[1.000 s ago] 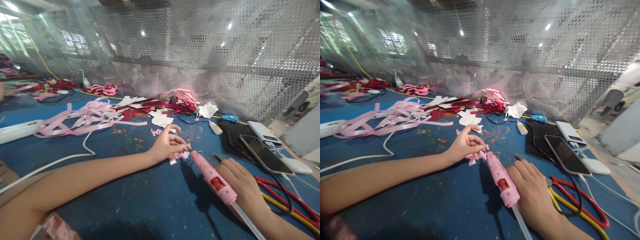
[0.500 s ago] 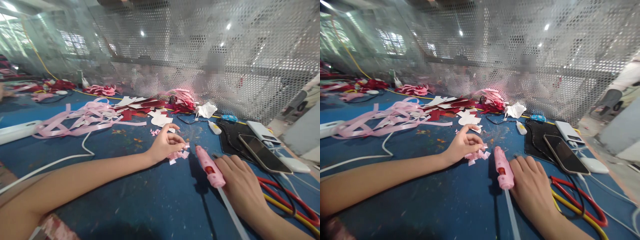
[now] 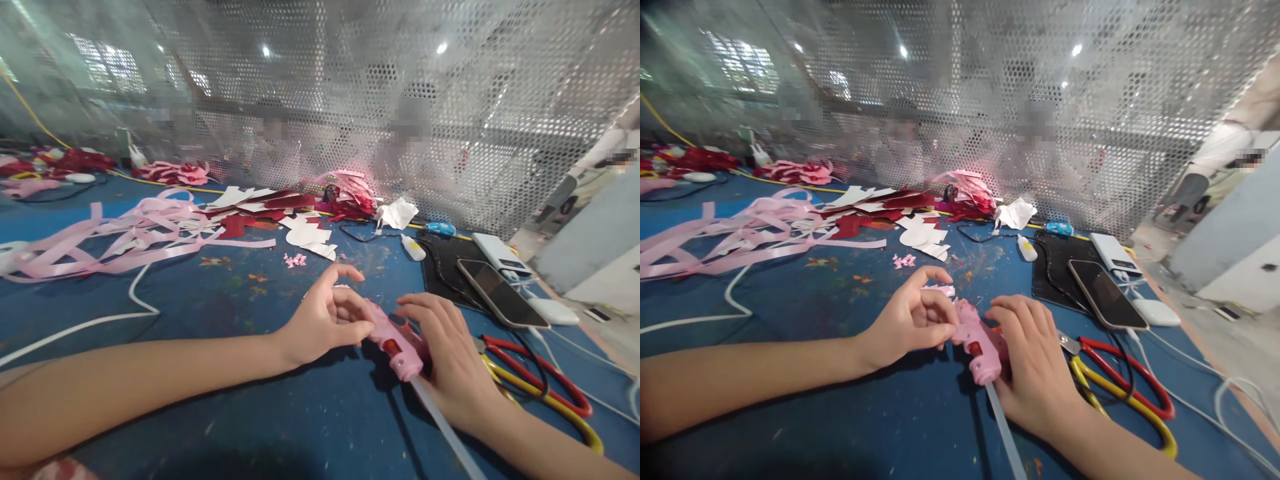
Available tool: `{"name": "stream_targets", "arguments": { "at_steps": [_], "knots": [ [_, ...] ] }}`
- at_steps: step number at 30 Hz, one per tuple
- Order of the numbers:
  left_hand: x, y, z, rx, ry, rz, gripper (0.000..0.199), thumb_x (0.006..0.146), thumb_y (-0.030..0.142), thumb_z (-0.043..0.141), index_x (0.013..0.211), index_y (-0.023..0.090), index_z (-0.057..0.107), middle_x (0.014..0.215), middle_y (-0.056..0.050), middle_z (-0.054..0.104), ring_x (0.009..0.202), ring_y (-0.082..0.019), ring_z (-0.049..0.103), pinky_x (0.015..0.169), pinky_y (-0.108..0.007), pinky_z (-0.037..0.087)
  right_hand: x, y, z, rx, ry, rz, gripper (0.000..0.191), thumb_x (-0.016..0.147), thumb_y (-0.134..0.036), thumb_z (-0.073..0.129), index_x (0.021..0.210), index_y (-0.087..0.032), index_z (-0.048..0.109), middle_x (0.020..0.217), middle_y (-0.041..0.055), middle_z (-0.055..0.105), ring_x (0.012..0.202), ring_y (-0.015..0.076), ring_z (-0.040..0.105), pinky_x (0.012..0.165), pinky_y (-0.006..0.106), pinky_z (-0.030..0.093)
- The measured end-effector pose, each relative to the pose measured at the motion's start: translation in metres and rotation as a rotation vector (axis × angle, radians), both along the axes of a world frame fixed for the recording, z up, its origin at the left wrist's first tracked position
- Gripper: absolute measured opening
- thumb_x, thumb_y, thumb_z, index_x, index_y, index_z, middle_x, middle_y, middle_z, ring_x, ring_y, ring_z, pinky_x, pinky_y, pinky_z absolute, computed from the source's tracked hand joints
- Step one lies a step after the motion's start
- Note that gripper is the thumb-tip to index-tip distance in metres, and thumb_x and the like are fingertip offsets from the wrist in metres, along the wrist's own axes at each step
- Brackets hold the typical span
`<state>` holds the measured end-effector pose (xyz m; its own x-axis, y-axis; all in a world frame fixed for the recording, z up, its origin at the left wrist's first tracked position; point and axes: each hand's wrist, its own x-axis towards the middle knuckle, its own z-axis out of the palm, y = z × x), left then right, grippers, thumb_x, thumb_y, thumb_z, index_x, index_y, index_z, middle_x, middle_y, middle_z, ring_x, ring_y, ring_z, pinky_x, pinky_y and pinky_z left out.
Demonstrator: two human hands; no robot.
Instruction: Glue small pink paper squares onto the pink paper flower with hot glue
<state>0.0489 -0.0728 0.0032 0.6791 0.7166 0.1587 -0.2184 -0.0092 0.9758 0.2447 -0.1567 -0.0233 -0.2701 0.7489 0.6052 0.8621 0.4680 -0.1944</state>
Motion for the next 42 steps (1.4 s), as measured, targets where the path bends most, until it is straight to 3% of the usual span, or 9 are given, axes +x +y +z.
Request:
{"name": "stream_targets", "arguments": {
  "at_steps": [3,8,11,16,24,30,36,42],
  "knots": [
    [0.001,-0.002,0.0,-0.013,0.007,-0.008,0.05,0.068,0.01,0.071,0.104,0.021,0.037,0.069,0.005,0.065,0.049,-0.006,0.057,0.049,-0.017,0.048,0.0,0.0,0.001,-0.018,0.042,-0.004,0.039,0.073,-0.018,0.057,0.111,-0.017,0.048,0.115,0.013,0.053,0.108,0.0282,0.046,0.089,0.048,0.042],
    [0.002,0.002,-0.001,-0.049,0.01,-0.027,0.051,0.068,0.01,0.072,0.103,0.02,0.036,0.068,0.005,0.065,0.047,-0.005,0.056,0.047,-0.015,0.047,-0.001,-0.001,0.006,0.073,0.19,0.221,0.034,0.074,0.0,0.049,0.103,-0.018,0.05,0.1,0.0077,0.061,0.098,0.0188,0.055,0.084,0.039,0.048],
    [0.003,0.003,-0.002,-0.08,0.042,-0.06,0.054,0.068,0.01,0.073,0.105,0.021,0.035,0.067,0.005,0.065,0.046,-0.006,0.055,0.046,-0.015,0.048,-0.001,0.0,0.006,0.146,0.201,0.32,0.029,0.079,0.002,0.053,0.1,-0.018,0.053,0.092,0.0052,0.066,0.087,0.0148,0.06,0.077,0.032,0.052],
    [0.004,0.001,-0.003,-0.092,0.057,-0.115,0.056,0.068,0.009,0.072,0.106,0.02,0.034,0.068,0.005,0.066,0.048,-0.005,0.057,0.047,-0.015,0.049,0.001,0.0,0.004,0.169,0.159,0.407,0.025,0.082,-0.002,0.056,0.102,-0.016,0.061,0.091,0.0063,0.07,0.088,0.0154,0.066,0.078,0.03,0.054],
    [0.005,-0.001,-0.002,-0.078,0.083,-0.14,0.055,0.067,0.014,0.075,0.105,0.02,0.036,0.068,0.003,0.066,0.05,-0.007,0.058,0.047,-0.015,0.048,-0.003,0.0,0.01,0.129,0.156,0.408,0.02,0.088,-0.01,0.053,0.104,-0.016,0.063,0.088,0.007,0.072,0.082,0.0151,0.067,0.072,0.03,0.057],
    [0.004,-0.002,-0.005,-0.052,0.1,-0.144,0.054,0.068,0.011,0.073,0.107,0.021,0.037,0.07,0.004,0.066,0.052,-0.008,0.06,0.05,-0.017,0.048,-0.006,-0.001,0.005,0.109,0.208,0.366,0.019,0.084,-0.005,0.058,0.099,-0.016,0.062,0.089,0.0068,0.071,0.086,0.0139,0.066,0.076,0.029,0.056],
    [0.003,-0.003,-0.004,-0.016,0.107,-0.164,0.051,0.072,0.012,0.07,0.108,0.022,0.036,0.071,0.004,0.065,0.054,-0.009,0.061,0.052,-0.019,0.049,-0.012,-0.003,0.012,0.059,0.296,0.35,0.019,0.082,-0.006,0.058,0.097,-0.018,0.061,0.083,0.0025,0.071,0.08,0.0123,0.067,0.075,0.026,0.057],
    [0.003,-0.005,-0.001,0.026,0.099,-0.105,0.044,0.074,0.014,0.069,0.105,0.02,0.038,0.077,0.001,0.066,0.064,-0.008,0.062,0.061,-0.019,0.049,-0.014,-0.004,0.013,0.019,0.406,0.259,0.015,0.08,-0.007,0.061,0.083,-0.021,0.057,0.078,0.0004,0.072,0.075,0.012,0.07,0.07,0.022,0.057]
  ]
}}
